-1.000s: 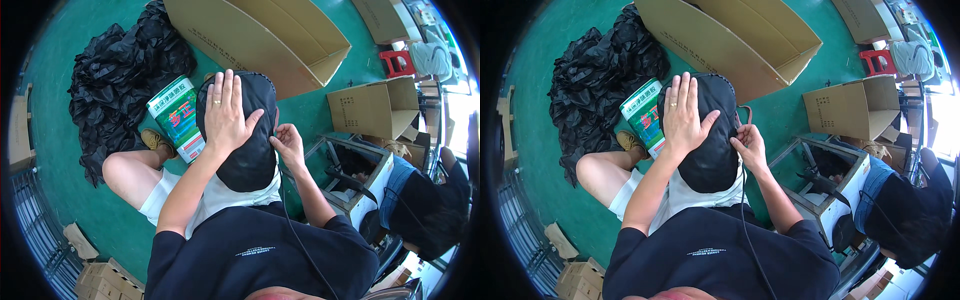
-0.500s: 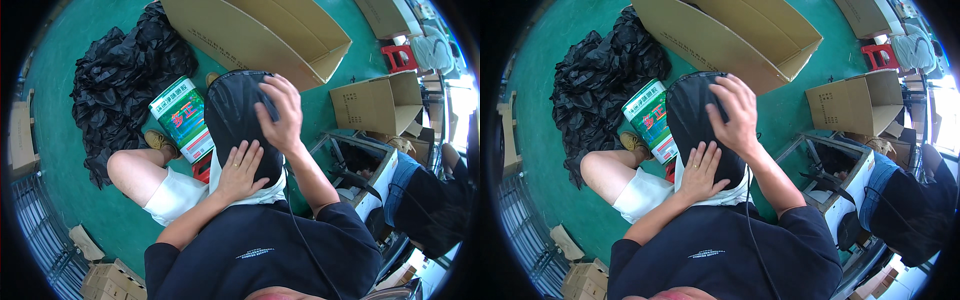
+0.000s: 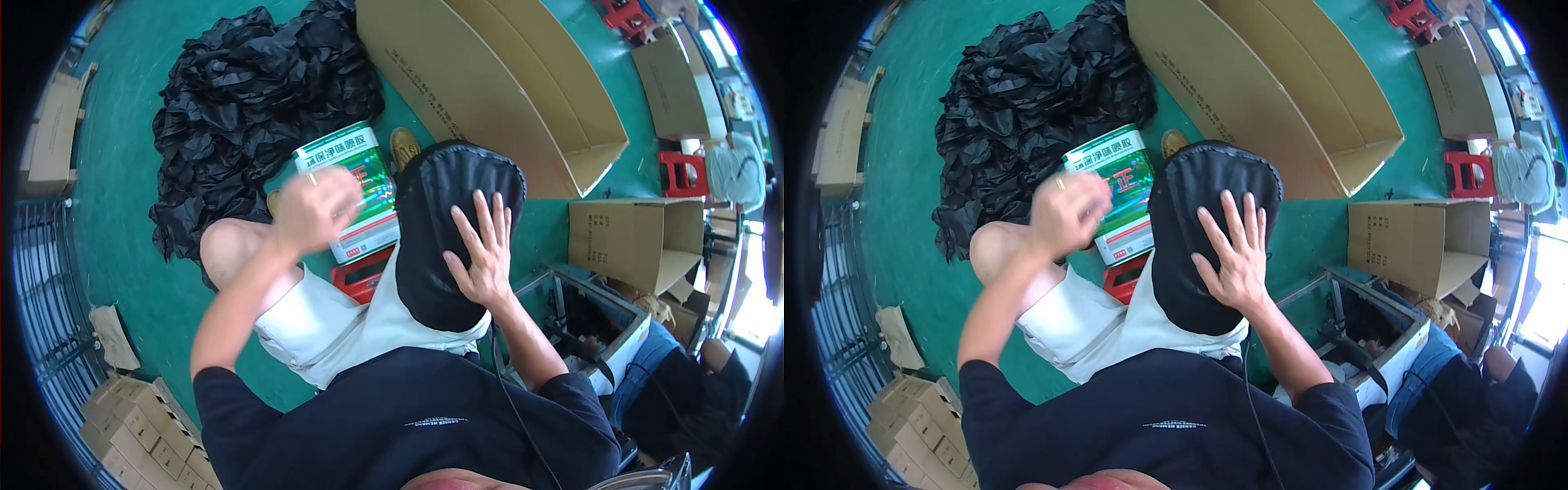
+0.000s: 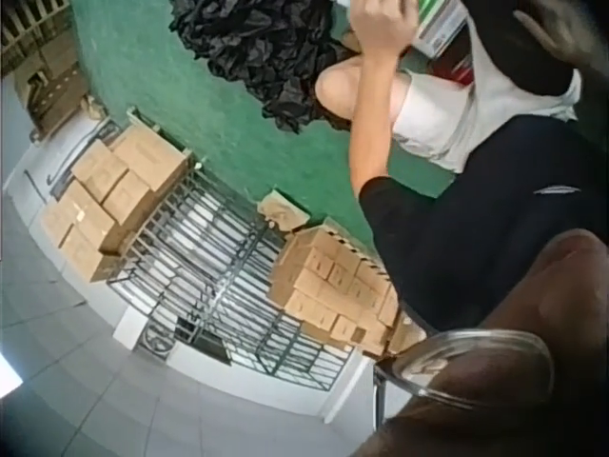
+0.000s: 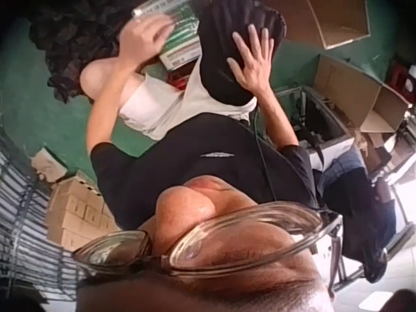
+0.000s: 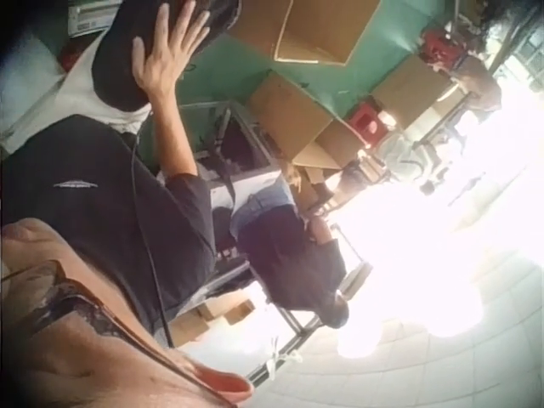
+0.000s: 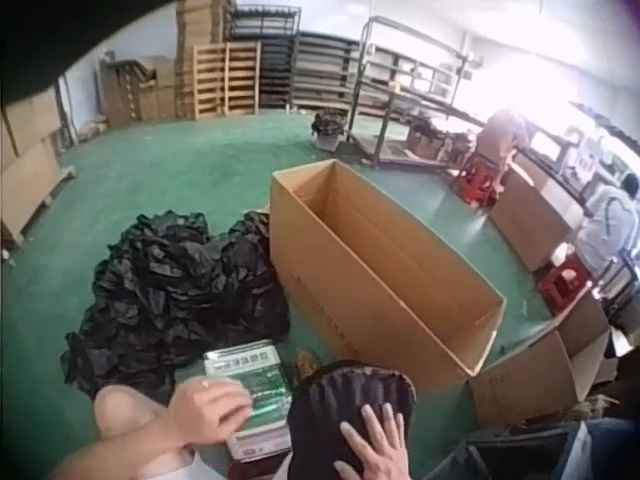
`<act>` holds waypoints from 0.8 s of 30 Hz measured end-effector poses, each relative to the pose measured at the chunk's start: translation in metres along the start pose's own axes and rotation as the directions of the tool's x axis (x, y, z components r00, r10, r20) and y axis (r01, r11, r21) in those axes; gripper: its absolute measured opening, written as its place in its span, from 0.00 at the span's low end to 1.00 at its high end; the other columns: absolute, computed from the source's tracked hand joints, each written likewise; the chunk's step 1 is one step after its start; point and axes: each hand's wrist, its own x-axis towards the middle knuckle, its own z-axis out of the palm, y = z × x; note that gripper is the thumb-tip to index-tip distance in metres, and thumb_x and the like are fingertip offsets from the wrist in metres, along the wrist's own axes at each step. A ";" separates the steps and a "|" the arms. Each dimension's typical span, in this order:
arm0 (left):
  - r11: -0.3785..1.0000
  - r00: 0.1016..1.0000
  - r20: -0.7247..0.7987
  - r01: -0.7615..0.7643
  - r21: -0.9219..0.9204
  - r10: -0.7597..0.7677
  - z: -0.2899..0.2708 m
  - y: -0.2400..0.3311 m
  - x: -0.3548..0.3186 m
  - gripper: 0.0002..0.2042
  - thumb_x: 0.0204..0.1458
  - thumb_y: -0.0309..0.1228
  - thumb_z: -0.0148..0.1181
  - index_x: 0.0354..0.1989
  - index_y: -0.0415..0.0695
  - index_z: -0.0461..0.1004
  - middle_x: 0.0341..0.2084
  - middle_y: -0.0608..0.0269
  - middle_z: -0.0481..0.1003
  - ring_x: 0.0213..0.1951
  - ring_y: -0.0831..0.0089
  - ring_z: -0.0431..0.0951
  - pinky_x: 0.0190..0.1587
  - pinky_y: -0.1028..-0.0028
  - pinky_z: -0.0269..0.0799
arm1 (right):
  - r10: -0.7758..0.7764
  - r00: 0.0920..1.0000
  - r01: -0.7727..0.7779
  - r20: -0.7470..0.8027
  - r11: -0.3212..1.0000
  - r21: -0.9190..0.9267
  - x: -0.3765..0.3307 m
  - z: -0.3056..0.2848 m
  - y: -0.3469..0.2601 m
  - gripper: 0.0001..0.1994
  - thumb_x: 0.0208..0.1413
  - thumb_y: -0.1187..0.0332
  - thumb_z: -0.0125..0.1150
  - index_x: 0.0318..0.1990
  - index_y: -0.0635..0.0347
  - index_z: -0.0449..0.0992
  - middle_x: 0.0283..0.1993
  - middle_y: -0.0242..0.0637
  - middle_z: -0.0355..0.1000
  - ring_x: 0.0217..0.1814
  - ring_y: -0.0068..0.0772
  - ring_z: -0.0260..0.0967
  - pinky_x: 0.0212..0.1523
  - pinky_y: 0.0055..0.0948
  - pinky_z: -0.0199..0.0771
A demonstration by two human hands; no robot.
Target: Inspecting and packing black fabric covers into a cardboard box.
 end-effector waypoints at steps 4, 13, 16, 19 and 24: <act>0.901 0.901 0.045 0.427 0.080 -0.431 -0.008 -0.131 0.013 0.09 0.55 0.35 0.62 0.36 0.42 0.80 0.35 0.55 0.81 0.43 0.55 0.81 0.44 0.61 0.76 | 0.022 0.999 -0.022 0.023 0.999 0.036 -0.024 0.008 -0.004 0.35 0.51 0.61 0.66 0.69 0.50 0.67 0.79 0.52 0.47 0.81 0.67 0.35 0.76 0.63 0.34; 0.426 0.490 0.162 0.492 0.759 -0.856 0.044 -0.323 -0.034 0.25 0.57 0.41 0.61 0.59 0.43 0.66 0.56 0.51 0.72 0.57 0.53 0.75 0.57 0.55 0.71 | 0.056 0.998 -0.057 0.024 0.997 0.047 -0.038 0.016 0.003 0.36 0.48 0.60 0.67 0.68 0.54 0.69 0.78 0.56 0.47 0.81 0.69 0.36 0.75 0.66 0.34; 0.451 0.575 0.073 0.550 0.703 -0.815 0.058 -0.363 -0.026 0.22 0.59 0.41 0.59 0.58 0.43 0.67 0.55 0.52 0.73 0.56 0.53 0.75 0.57 0.54 0.70 | 0.032 0.999 -0.031 -0.023 0.998 0.053 -0.036 0.016 0.010 0.35 0.49 0.59 0.66 0.68 0.55 0.69 0.77 0.60 0.48 0.80 0.72 0.38 0.75 0.67 0.35; 0.438 0.597 -0.065 0.653 0.618 -0.799 0.086 -0.395 -0.034 0.19 0.60 0.42 0.58 0.56 0.46 0.73 0.55 0.56 0.74 0.57 0.55 0.74 0.58 0.55 0.69 | 0.018 0.999 -0.015 -0.031 0.997 0.072 -0.038 0.017 0.017 0.35 0.51 0.57 0.64 0.68 0.54 0.68 0.77 0.61 0.48 0.79 0.76 0.38 0.74 0.70 0.37; 0.380 0.654 -0.189 0.623 0.683 -0.733 0.131 -0.433 -0.050 0.16 0.60 0.43 0.57 0.53 0.54 0.80 0.56 0.66 0.75 0.60 0.61 0.71 0.63 0.58 0.62 | 0.062 0.998 -0.060 -0.032 0.997 0.051 -0.046 0.019 0.011 0.34 0.52 0.55 0.63 0.68 0.54 0.68 0.77 0.60 0.47 0.78 0.79 0.38 0.72 0.74 0.39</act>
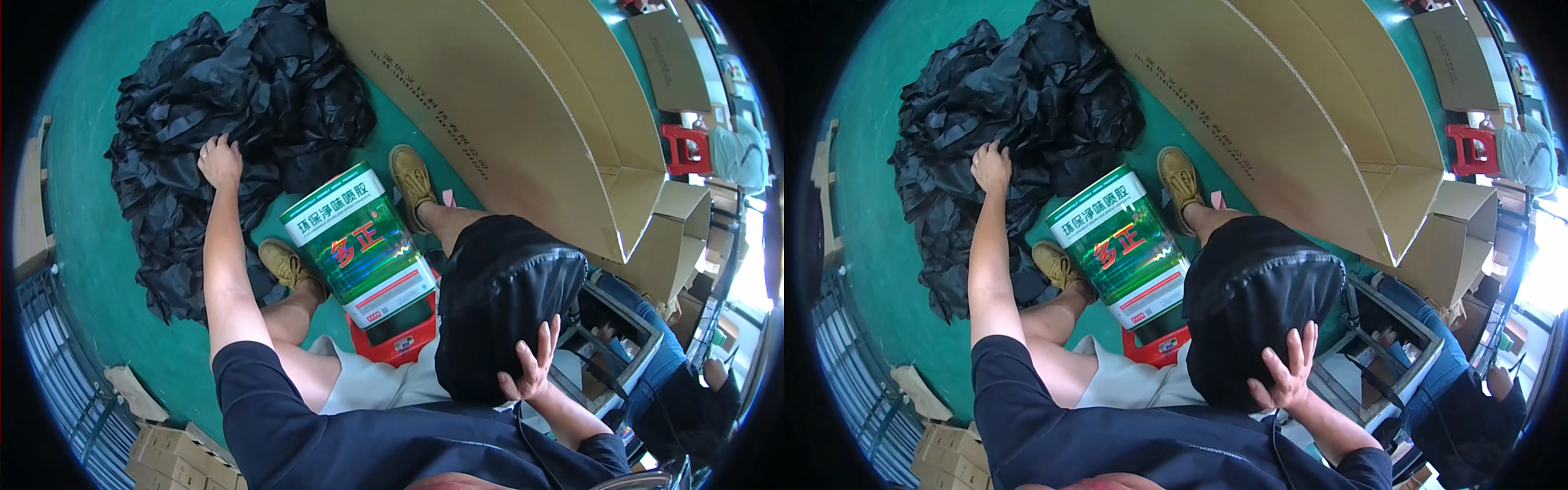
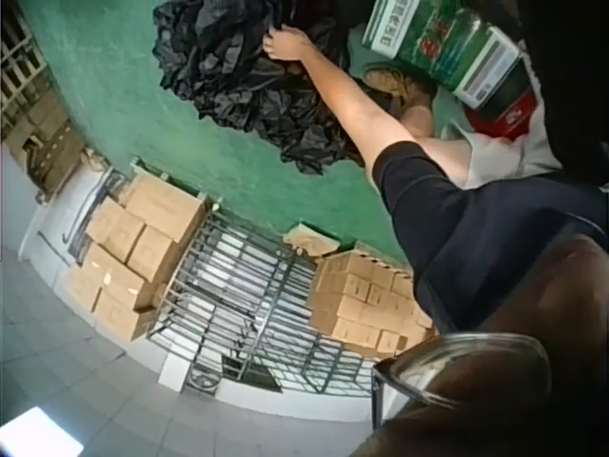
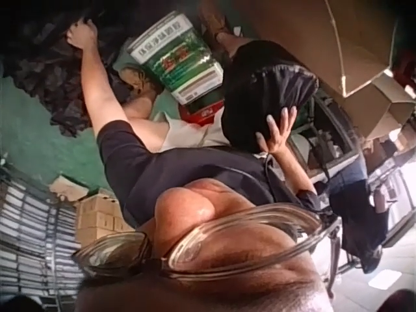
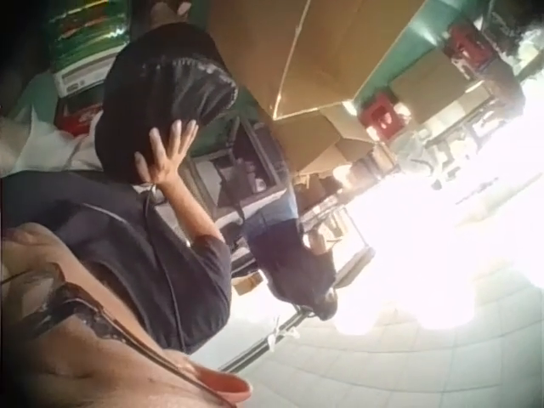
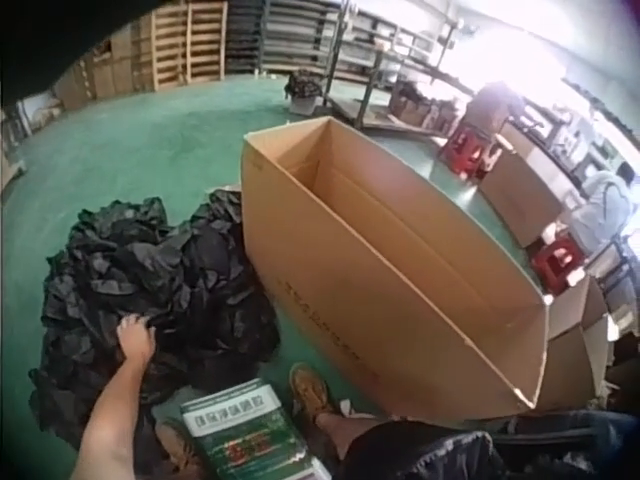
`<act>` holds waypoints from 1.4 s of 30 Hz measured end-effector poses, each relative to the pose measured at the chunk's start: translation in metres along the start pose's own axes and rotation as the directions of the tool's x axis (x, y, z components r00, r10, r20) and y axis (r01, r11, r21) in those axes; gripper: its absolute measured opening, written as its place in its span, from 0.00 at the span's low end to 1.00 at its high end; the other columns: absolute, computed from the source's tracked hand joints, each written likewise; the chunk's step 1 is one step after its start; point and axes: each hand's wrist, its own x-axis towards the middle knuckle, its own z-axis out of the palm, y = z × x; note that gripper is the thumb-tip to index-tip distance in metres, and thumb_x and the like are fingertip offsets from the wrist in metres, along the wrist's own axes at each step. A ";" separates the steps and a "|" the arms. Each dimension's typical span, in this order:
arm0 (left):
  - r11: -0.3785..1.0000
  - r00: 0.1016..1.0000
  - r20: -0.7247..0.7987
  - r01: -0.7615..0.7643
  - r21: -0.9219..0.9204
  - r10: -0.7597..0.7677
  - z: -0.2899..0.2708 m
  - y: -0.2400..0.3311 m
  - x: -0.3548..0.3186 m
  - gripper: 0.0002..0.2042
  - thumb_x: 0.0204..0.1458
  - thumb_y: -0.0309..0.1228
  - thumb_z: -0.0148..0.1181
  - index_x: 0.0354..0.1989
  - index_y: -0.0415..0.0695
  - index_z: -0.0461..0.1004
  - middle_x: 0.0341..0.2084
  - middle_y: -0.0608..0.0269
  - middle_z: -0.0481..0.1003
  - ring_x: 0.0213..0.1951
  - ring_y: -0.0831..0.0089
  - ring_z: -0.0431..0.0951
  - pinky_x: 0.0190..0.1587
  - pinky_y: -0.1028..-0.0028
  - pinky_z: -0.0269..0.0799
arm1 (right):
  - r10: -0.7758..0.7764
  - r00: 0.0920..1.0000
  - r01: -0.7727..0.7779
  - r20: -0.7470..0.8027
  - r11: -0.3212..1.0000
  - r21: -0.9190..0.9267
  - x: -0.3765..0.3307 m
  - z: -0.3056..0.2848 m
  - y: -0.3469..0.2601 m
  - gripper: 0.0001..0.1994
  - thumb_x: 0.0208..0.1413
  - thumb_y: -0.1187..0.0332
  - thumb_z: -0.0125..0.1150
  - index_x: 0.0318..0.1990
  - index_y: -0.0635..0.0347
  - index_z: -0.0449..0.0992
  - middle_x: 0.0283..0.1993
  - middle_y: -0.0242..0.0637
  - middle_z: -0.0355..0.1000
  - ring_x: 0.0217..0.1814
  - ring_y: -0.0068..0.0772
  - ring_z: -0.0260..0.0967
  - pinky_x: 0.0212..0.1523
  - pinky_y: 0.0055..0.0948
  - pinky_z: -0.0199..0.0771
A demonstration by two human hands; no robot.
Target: Inspecting and packing black fabric covers into a cardboard box.
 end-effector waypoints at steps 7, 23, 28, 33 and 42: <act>0.995 0.995 -0.092 0.036 -0.094 -0.044 -0.004 0.002 0.022 0.11 0.59 0.39 0.56 0.41 0.48 0.82 0.42 0.65 0.81 0.54 0.64 0.75 0.58 0.60 0.63 | -0.015 1.000 0.016 -0.012 1.000 0.007 0.010 0.001 -0.011 0.33 0.51 0.55 0.64 0.67 0.52 0.70 0.77 0.59 0.49 0.79 0.76 0.40 0.72 0.73 0.38; -0.341 0.994 0.085 0.060 -0.938 -0.061 -0.404 0.052 -0.067 0.20 0.69 0.36 0.51 0.61 0.31 0.68 0.58 0.53 0.74 0.58 0.67 0.75 0.63 0.67 0.68 | -0.058 0.998 0.060 -0.016 0.982 0.179 0.062 -0.048 -0.026 0.26 0.44 0.65 0.73 0.54 0.57 0.77 0.67 0.48 0.65 0.71 0.56 0.59 0.69 0.52 0.56; -0.501 0.972 0.168 0.229 -0.835 0.164 -0.489 0.076 -0.154 0.14 0.69 0.34 0.48 0.54 0.37 0.74 0.49 0.58 0.79 0.49 0.69 0.80 0.55 0.68 0.75 | -0.289 0.953 0.292 -0.087 0.807 0.513 0.110 -0.073 -0.057 0.25 0.53 0.63 0.70 0.56 0.66 0.74 0.60 0.50 0.69 0.64 0.50 0.68 0.64 0.39 0.67; -0.417 0.969 0.080 0.174 -0.892 0.234 -0.523 0.101 -0.208 0.10 0.66 0.33 0.56 0.44 0.40 0.80 0.38 0.65 0.82 0.39 0.79 0.80 0.46 0.75 0.77 | -0.503 0.864 0.330 -0.009 0.554 0.765 0.142 -0.085 -0.102 0.33 0.52 0.57 0.74 0.60 0.68 0.69 0.60 0.49 0.68 0.62 0.47 0.67 0.61 0.40 0.68; -0.744 0.945 0.233 0.324 -0.585 0.229 -0.543 0.139 -0.257 0.14 0.68 0.38 0.53 0.52 0.41 0.76 0.45 0.61 0.81 0.48 0.69 0.80 0.56 0.64 0.75 | -0.027 0.990 0.123 -0.141 0.670 0.732 0.123 -0.049 -0.139 0.40 0.44 0.61 0.81 0.57 0.68 0.59 0.54 0.53 0.65 0.53 0.42 0.71 0.54 0.39 0.75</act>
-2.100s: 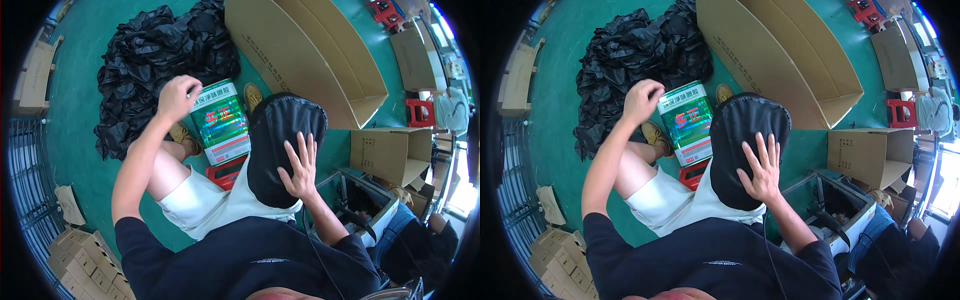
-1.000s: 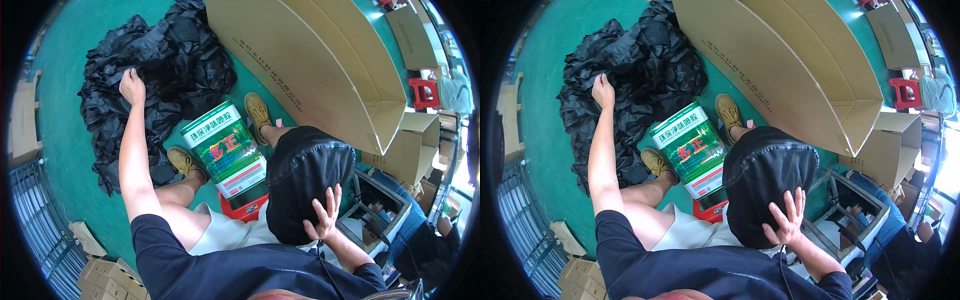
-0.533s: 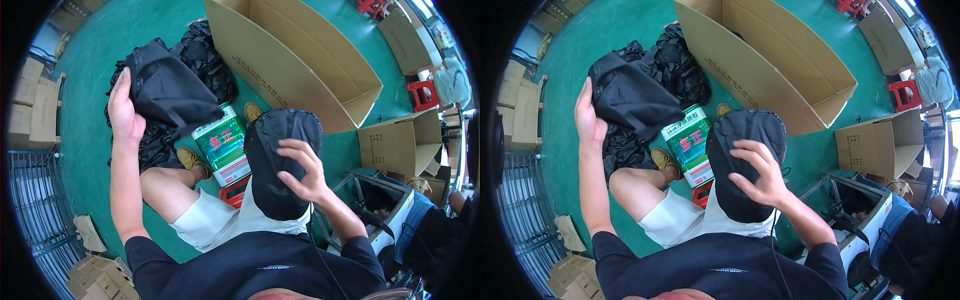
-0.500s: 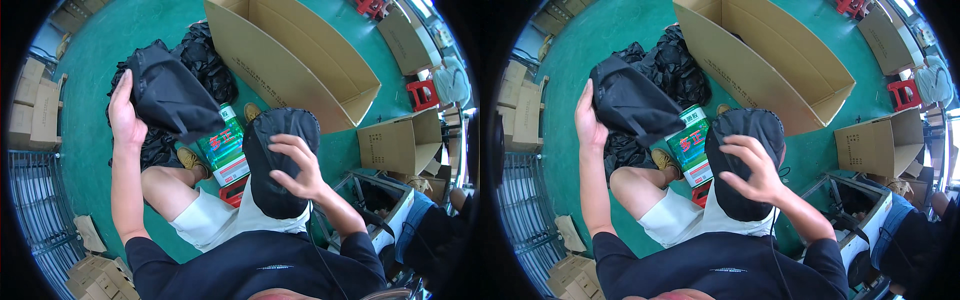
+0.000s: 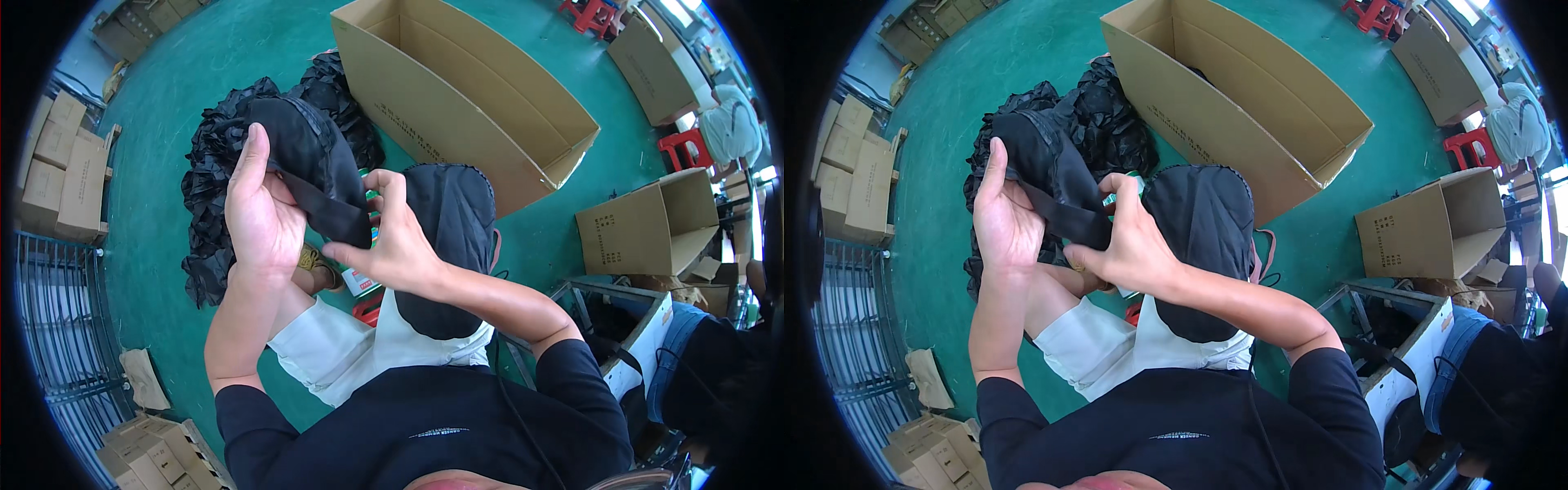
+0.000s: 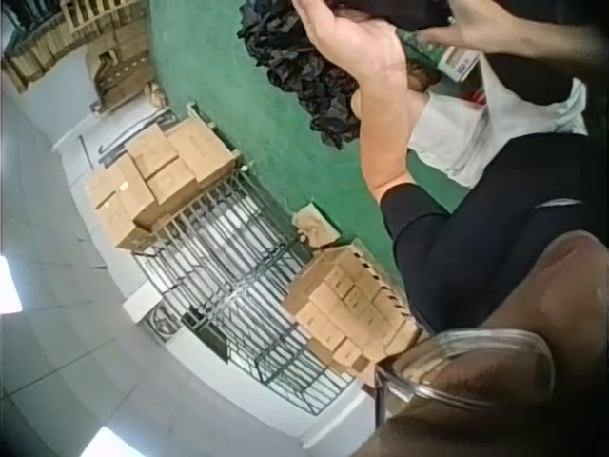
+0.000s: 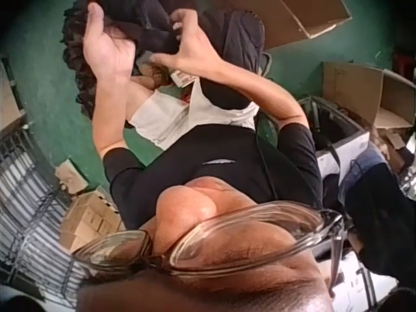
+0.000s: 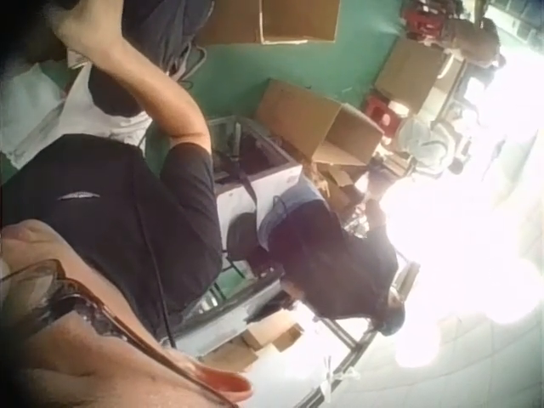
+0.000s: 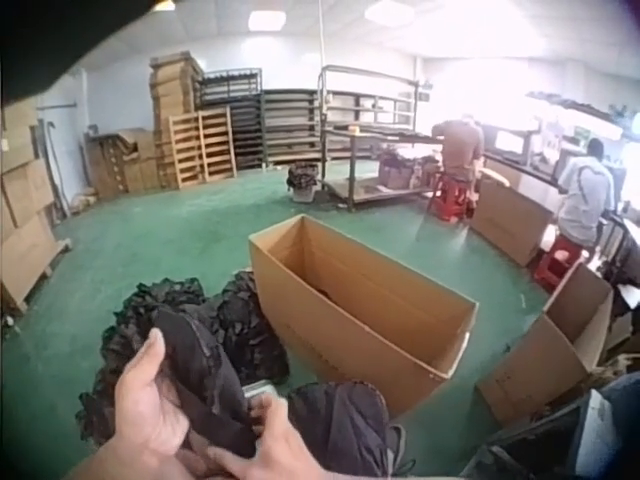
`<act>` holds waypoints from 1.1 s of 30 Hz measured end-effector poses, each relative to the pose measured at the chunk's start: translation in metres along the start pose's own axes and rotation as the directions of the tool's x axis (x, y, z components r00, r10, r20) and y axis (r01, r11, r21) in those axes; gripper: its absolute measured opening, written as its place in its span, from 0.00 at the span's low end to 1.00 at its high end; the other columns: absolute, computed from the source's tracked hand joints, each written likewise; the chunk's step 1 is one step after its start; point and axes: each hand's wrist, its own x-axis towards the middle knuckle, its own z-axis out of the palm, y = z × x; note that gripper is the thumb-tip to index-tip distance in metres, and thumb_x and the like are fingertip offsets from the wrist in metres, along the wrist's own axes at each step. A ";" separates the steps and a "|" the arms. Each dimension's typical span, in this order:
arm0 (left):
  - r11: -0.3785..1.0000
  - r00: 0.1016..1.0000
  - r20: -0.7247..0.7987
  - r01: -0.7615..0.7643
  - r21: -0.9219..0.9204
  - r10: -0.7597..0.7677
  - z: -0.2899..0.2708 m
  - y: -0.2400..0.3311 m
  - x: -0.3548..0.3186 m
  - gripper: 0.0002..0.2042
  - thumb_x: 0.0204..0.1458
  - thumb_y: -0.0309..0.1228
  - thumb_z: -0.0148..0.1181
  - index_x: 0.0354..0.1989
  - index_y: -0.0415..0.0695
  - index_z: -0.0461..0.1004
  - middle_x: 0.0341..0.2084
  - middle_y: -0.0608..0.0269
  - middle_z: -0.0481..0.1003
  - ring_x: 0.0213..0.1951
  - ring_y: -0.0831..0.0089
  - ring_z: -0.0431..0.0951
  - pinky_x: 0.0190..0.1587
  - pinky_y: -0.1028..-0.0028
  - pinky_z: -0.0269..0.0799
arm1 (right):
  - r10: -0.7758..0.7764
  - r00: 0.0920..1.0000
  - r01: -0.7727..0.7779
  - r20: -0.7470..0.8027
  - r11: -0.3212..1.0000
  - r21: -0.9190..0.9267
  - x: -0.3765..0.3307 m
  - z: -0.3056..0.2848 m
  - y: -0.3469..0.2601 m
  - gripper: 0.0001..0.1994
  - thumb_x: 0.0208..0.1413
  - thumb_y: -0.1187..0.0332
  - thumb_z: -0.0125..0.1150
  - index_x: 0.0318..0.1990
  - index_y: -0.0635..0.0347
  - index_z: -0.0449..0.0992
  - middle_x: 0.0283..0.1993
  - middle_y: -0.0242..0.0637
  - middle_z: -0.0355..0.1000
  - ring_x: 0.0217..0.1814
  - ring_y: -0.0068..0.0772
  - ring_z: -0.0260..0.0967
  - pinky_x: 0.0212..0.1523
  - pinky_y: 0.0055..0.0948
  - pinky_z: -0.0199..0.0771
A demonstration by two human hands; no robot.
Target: Inspecting and packing black fabric covers into a cardboard box.
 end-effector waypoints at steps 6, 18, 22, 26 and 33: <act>0.993 0.985 0.159 -0.075 0.094 0.059 0.018 -0.010 0.001 0.21 0.70 0.41 0.49 0.60 0.35 0.70 0.55 0.52 0.76 0.56 0.63 0.77 0.62 0.62 0.70 | 0.263 0.928 -0.358 0.264 0.826 0.436 0.008 -0.012 0.020 0.13 0.59 0.68 0.67 0.44 0.70 0.78 0.36 0.33 0.78 0.36 0.21 0.73 0.43 0.28 0.76; -0.266 0.532 0.834 -0.790 0.552 0.149 -0.028 -0.010 -0.024 0.29 0.39 0.22 0.72 0.55 0.37 0.74 0.51 0.49 0.77 0.51 0.56 0.79 0.52 0.63 0.73 | 0.124 0.943 -0.292 0.310 0.757 0.585 0.001 -0.047 0.001 0.21 0.67 0.64 0.61 0.62 0.66 0.70 0.57 0.35 0.72 0.59 0.25 0.67 0.60 0.28 0.69; -0.123 0.493 0.822 -0.832 0.542 0.284 -0.054 -0.012 -0.020 0.20 0.44 0.17 0.63 0.49 0.37 0.76 0.45 0.49 0.80 0.44 0.57 0.82 0.47 0.66 0.76 | -0.017 0.865 -0.325 0.501 0.742 0.586 -0.009 -0.040 0.008 0.27 0.66 0.63 0.62 0.67 0.67 0.64 0.64 0.43 0.68 0.65 0.32 0.65 0.63 0.36 0.69; 0.107 0.730 0.597 -0.658 0.746 0.333 -0.052 -0.001 -0.025 0.12 0.56 0.25 0.60 0.47 0.34 0.76 0.43 0.50 0.80 0.44 0.66 0.81 0.47 0.70 0.74 | -0.031 0.885 -0.178 0.464 0.900 0.398 -0.009 -0.040 0.005 0.29 0.62 0.65 0.66 0.66 0.70 0.65 0.62 0.53 0.70 0.66 0.42 0.68 0.63 0.40 0.72; 0.796 0.971 0.221 -0.209 0.568 0.097 -0.076 0.016 -0.032 0.20 0.63 0.28 0.52 0.58 0.26 0.70 0.50 0.51 0.77 0.53 0.69 0.75 0.61 0.72 0.64 | -0.134 0.990 0.137 -0.036 0.984 0.114 0.000 -0.054 0.013 0.10 0.58 0.69 0.66 0.42 0.64 0.75 0.40 0.35 0.71 0.43 0.25 0.71 0.43 0.24 0.69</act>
